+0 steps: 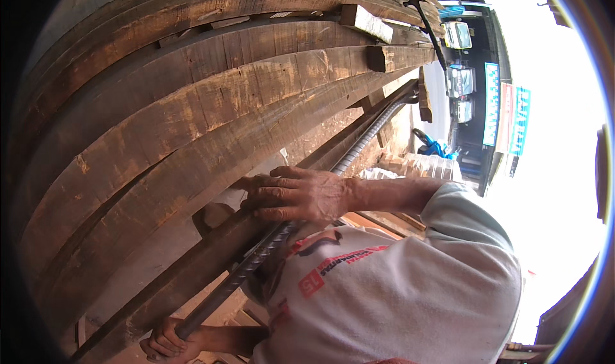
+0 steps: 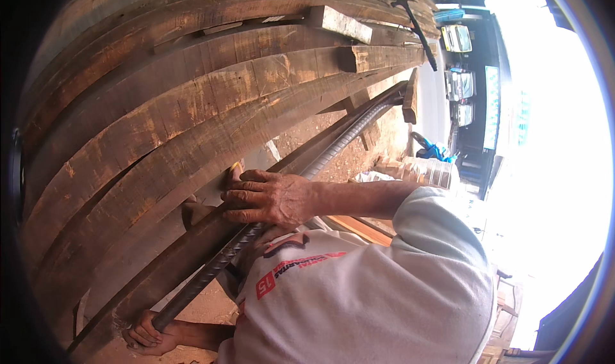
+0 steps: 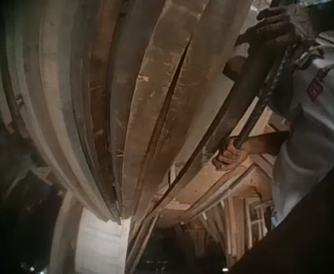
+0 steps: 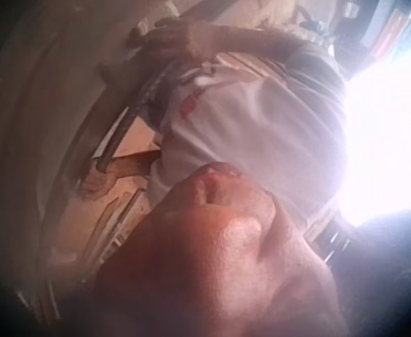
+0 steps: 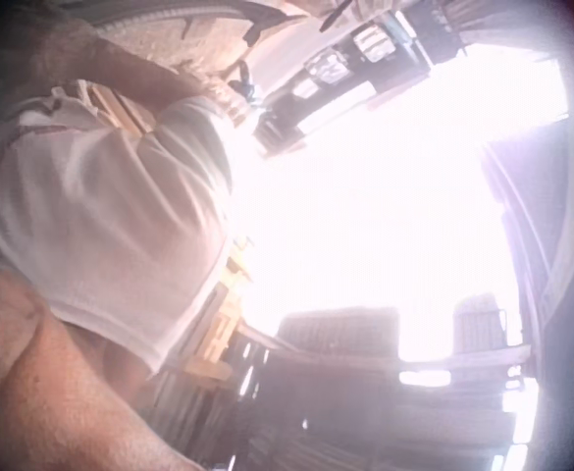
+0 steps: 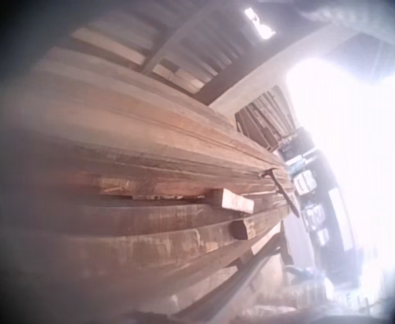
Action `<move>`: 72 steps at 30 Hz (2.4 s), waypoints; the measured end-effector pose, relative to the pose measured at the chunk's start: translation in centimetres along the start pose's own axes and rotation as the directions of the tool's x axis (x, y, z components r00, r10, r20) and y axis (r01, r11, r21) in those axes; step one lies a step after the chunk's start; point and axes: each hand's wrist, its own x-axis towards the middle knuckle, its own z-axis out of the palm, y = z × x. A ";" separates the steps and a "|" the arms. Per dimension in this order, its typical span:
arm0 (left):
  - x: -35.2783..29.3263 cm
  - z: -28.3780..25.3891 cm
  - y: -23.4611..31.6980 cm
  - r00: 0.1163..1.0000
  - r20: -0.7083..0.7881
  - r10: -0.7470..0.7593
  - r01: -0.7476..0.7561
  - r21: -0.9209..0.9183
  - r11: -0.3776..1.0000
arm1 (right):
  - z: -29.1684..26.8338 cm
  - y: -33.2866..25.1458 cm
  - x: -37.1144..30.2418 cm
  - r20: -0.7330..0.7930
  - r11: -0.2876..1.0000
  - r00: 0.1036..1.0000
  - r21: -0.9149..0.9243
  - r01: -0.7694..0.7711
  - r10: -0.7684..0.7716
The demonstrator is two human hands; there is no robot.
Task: The person uses a hammer to drive nails into a stack of wooden planks. They repeatedly position nails and strike them with the hammer, occasionally adjusting the planks and removing a metal rod from the stack.
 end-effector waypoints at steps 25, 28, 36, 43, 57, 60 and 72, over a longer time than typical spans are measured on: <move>3.5 -2.4 2.9 0.974 -0.212 0.085 0.036 0.509 0.860 | -11.6 8.5 -43.5 -0.833 0.362 -0.280 0.477 -0.801 0.478; 4.1 -2.3 3.6 0.951 -0.252 0.179 0.003 0.589 0.808 | -12.2 6.5 -55.3 -0.689 0.590 -0.565 0.708 -0.390 0.454; 6.3 -3.9 5.2 0.915 -0.224 0.335 0.041 0.879 0.476 | 7.1 8.4 -53.8 -0.234 0.458 -0.642 0.865 0.206 0.731; 6.2 -2.6 3.4 0.894 -0.207 0.398 0.051 0.929 0.368 | 13.3 4.4 -50.8 -0.139 0.443 -0.694 0.852 0.280 0.707; 5.2 -2.9 4.8 0.932 -0.356 0.071 0.230 0.731 0.643 | 14.6 0.6 -45.9 -0.195 0.483 -0.671 0.832 0.274 0.716; 2.6 -1.3 4.5 0.907 -0.399 0.136 0.326 0.869 0.372 | 15.0 0.6 -45.3 -0.210 0.503 -0.694 0.827 0.249 0.688; 0.9 -0.9 5.1 0.826 -0.529 0.196 0.564 0.771 -0.297 | 14.6 1.5 -44.6 -0.312 0.551 -0.732 0.828 0.102 0.606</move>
